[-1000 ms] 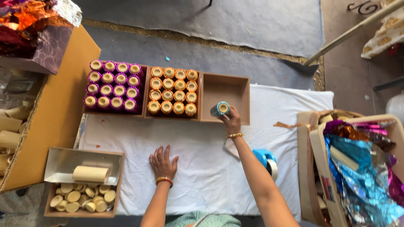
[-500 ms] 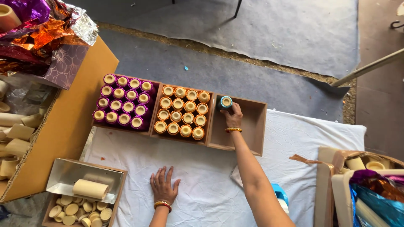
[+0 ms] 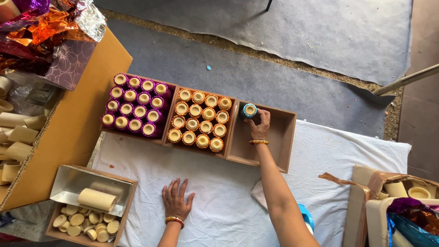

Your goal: The person sits at a table and wraps small cylindrical candle holders with shiny metallic foil. They use a small cloth to wipe the items, apply tape from a blue dispenser to secure the foil, and place the finished wrapped candles into a cardboard box.

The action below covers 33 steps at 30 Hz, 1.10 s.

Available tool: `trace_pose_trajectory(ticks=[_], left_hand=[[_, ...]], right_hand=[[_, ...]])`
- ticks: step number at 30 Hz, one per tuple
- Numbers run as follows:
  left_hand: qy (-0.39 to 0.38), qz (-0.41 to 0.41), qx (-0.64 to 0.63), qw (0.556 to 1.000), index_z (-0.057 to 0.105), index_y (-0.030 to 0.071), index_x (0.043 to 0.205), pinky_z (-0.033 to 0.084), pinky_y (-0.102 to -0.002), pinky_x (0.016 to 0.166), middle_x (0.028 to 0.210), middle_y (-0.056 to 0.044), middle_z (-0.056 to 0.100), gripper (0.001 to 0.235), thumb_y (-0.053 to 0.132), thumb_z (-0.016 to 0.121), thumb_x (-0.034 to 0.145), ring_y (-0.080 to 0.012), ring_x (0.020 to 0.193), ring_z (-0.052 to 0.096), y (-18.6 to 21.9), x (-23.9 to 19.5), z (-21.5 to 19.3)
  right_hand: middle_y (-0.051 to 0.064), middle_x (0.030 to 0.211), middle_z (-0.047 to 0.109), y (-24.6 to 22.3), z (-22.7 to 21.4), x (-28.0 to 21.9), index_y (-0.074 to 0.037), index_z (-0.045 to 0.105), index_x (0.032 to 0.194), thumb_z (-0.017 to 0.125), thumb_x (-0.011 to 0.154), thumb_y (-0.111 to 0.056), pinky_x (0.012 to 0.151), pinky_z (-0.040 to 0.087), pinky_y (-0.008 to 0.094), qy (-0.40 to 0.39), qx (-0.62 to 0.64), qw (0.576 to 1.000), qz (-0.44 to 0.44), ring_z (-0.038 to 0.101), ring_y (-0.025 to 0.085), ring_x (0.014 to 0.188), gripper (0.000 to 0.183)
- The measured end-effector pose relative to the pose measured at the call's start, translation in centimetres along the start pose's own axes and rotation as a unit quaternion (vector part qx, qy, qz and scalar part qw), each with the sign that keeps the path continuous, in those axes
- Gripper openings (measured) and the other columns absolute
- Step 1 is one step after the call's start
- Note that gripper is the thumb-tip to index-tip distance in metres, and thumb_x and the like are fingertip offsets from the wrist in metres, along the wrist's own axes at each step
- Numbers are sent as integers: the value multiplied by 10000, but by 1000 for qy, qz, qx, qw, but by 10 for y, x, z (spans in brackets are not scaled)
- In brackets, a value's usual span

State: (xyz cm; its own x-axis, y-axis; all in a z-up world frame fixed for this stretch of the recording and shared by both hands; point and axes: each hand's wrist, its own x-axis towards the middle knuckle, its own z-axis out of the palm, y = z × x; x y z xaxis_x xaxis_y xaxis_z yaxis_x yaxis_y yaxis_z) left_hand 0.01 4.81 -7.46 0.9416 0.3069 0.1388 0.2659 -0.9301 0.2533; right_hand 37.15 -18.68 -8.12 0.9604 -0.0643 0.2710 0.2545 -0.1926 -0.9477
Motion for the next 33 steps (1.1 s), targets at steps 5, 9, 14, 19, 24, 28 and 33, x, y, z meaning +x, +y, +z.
trace_pose_trajectory(ticks=[5, 9, 14, 19, 24, 28, 33], left_hand=[[-3, 0, -1, 1000, 563, 238, 1391, 244, -532, 1214, 1428, -52, 498, 594, 529, 611, 875, -243, 1375, 411, -1, 1, 1], [-1, 0, 1, 1000, 563, 240, 1388, 250, -531, 1211, 1425, -49, 503, 593, 534, 611, 876, -238, 1375, 411, -1, 0, 1], [4, 4, 0, 1000, 562, 239, 1394, 254, -532, 1207, 1426, -47, 504, 594, 531, 610, 879, -237, 1375, 412, 0, 2, -5], [8, 11, -4, 1000, 557, 234, 1402, 252, -533, 1205, 1430, -48, 502, 599, 535, 604, 886, -238, 1375, 410, 2, 2, -7], [-7, 11, 9, 1000, 535, 225, 1414, 244, -541, 1204, 1436, -55, 490, 605, 525, 601, 893, -246, 1381, 403, 2, 2, -10], [-4, 19, 4, 1000, 535, 221, 1413, 244, -549, 1200, 1440, -58, 488, 605, 520, 604, 892, -254, 1383, 404, 1, 1, -9], [19, 26, 16, 999, 541, 235, 1410, 241, -560, 1211, 1443, -60, 484, 581, 520, 603, 907, -255, 1393, 401, -2, -4, 1]], right_hand=[[25, 1059, 574, 2, -6, 0, -55, 666, 1198, 875, 735, -45, 830, 575, 300, -8, -64, 998, -25, 646, 158, 941, 508], [31, 1017, 588, -3, -6, -1, -69, 673, 1215, 887, 746, -74, 820, 546, 307, -12, -77, 996, -33, 632, 170, 899, 515], [29, 1026, 622, 5, -7, -4, -81, 663, 1243, 876, 767, -66, 835, 554, 310, -24, -95, 995, -20, 641, 165, 898, 522], [20, 1086, 625, -32, -21, -7, -128, 567, 1367, 859, 728, -77, 833, 586, 316, -44, -83, 994, 59, 668, 154, 924, 705], [70, 1134, 641, -82, -46, -48, -122, 530, 1451, 842, 740, -20, 843, 556, 354, -12, -180, 984, 10, 652, 215, 996, 784], [79, 1157, 684, -145, -57, -138, -83, 605, 1372, 799, 763, -10, 819, 542, 339, -28, -164, 982, -87, 662, 227, 1021, 643], [82, 1186, 686, -159, -76, -269, -123, 688, 1243, 820, 785, -51, 926, 531, 398, -277, -225, 931, -79, 635, 304, 1118, 482]])
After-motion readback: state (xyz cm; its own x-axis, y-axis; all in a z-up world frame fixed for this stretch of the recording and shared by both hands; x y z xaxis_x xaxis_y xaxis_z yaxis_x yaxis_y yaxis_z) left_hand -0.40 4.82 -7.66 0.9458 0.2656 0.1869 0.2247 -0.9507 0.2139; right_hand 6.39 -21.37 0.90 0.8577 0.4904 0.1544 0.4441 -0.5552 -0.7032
